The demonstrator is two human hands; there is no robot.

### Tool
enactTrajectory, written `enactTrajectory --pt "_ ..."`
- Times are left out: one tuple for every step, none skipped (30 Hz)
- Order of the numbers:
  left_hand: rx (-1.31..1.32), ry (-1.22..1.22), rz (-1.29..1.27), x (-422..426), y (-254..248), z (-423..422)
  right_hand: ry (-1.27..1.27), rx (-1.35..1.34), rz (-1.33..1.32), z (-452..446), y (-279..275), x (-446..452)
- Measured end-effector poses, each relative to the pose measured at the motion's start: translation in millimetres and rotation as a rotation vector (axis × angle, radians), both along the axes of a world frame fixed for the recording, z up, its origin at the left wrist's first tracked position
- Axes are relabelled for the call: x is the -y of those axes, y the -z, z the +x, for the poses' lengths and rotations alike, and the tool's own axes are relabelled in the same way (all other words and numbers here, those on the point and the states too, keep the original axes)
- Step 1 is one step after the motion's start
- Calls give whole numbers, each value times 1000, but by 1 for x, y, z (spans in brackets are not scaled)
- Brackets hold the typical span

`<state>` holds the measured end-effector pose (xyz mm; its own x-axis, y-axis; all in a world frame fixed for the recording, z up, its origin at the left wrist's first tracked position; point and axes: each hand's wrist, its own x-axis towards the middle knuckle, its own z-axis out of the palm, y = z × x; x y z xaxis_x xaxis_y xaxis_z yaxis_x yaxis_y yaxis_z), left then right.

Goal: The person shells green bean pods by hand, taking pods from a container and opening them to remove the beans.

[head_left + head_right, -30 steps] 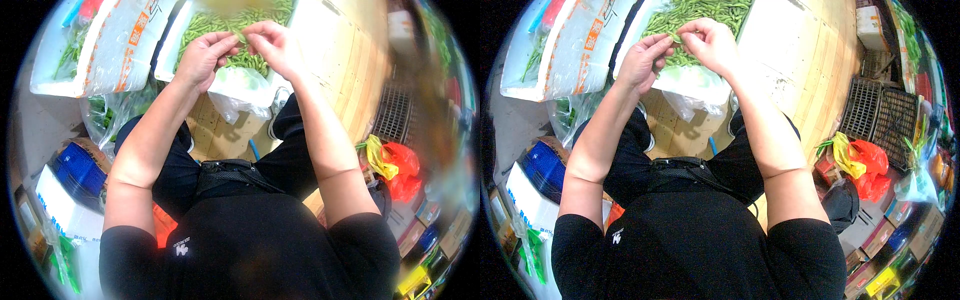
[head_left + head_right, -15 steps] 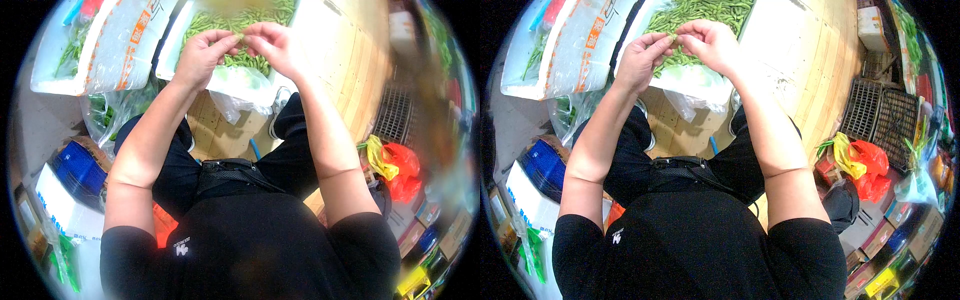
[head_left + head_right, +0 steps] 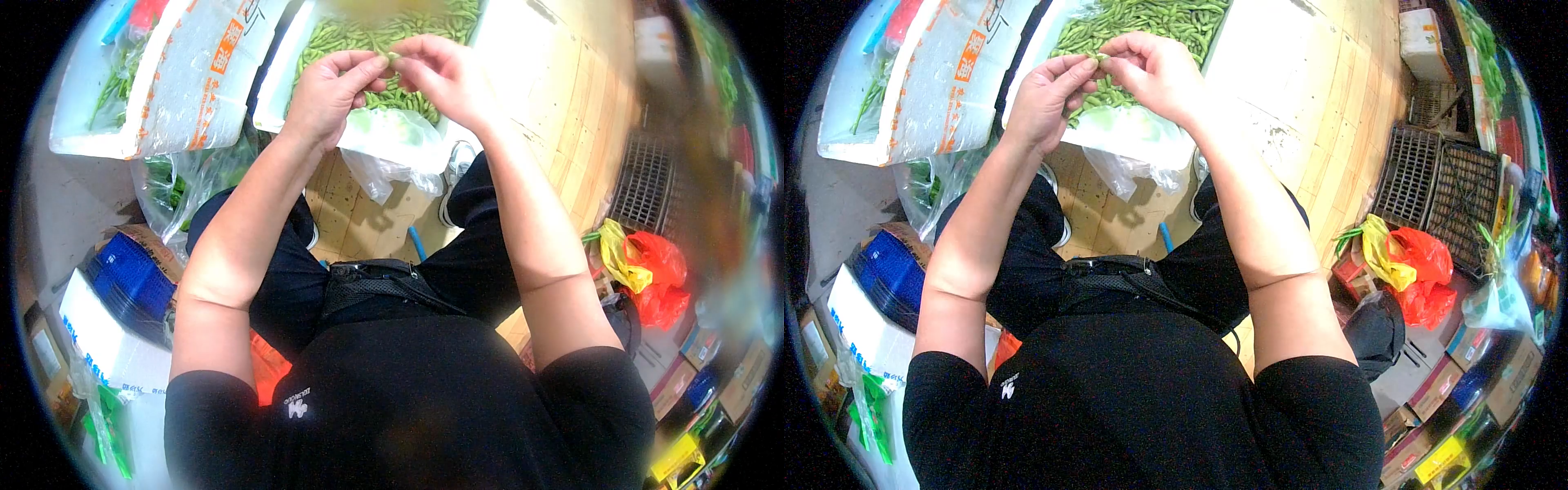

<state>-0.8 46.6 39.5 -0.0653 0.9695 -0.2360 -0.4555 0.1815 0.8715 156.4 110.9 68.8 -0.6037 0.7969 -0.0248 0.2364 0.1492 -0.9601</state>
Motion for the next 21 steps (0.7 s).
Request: enactTrajectory --pt "7 -1 2 0 -1 0 -4 -24 -21 0 2 -2" --pt "6 -7 4 0 -1 0 13 -105 -101 0 2 -2" --pt "5 -14 7 0 -1 -1 30 -187 -180 0 2 -2" --pt "4 -20 10 0 -2 -1 46 -268 -258 0 2 -3" --pt "3 -29 11 -1 -3 -2 60 -324 -288 1 3 -4" --pt "1 -38 11 -1 -4 -3 74 -380 -320 2 4 -6" --pt "0 -47 10 -1 -5 -5 89 -435 -352 3 4 -7" --pt "18 -63 9 -1 -6 -8 103 -470 -403 4 3 -7" --pt "36 -79 9 -2 -6 -11 118 -505 -454 4 1 -8" --pt "54 -94 8 -2 -6 -15 133 -540 -504 5 0 -8" --pt "31 -134 -13 -3 -13 -22 106 -576 -535 6 0 -9" --pt "99 -180 20 -4 -18 -31 78 -613 -566 8 1 -11" --pt "167 -227 54 -6 -22 -43 50 -651 -597 9 2 -11" --pt "235 -274 87 -8 -27 -57 47 -636 -592 10 0 -10" --pt "349 -334 118 -9 -32 -76 43 -622 -588 10 -4 -8" --pt "461 -394 150 -9 -37 -97 38 -610 -585 10 -6 -6" --pt "488 -435 237 -6 -43 -116 36 -595 -576 10 -6 -5" --pt "514 -477 324 -3 -51 -132 35 -580 -568 11 -7 -3" --pt "567 -512 396 1 -57 -144 32 -564 -559 11 -7 -2" --pt "619 -547 468 6 -64 -155 29 -574 -566 11 -5 -1" --pt "675 -638 444 11 -71 -166 26 -584 -572 11 -3 0"
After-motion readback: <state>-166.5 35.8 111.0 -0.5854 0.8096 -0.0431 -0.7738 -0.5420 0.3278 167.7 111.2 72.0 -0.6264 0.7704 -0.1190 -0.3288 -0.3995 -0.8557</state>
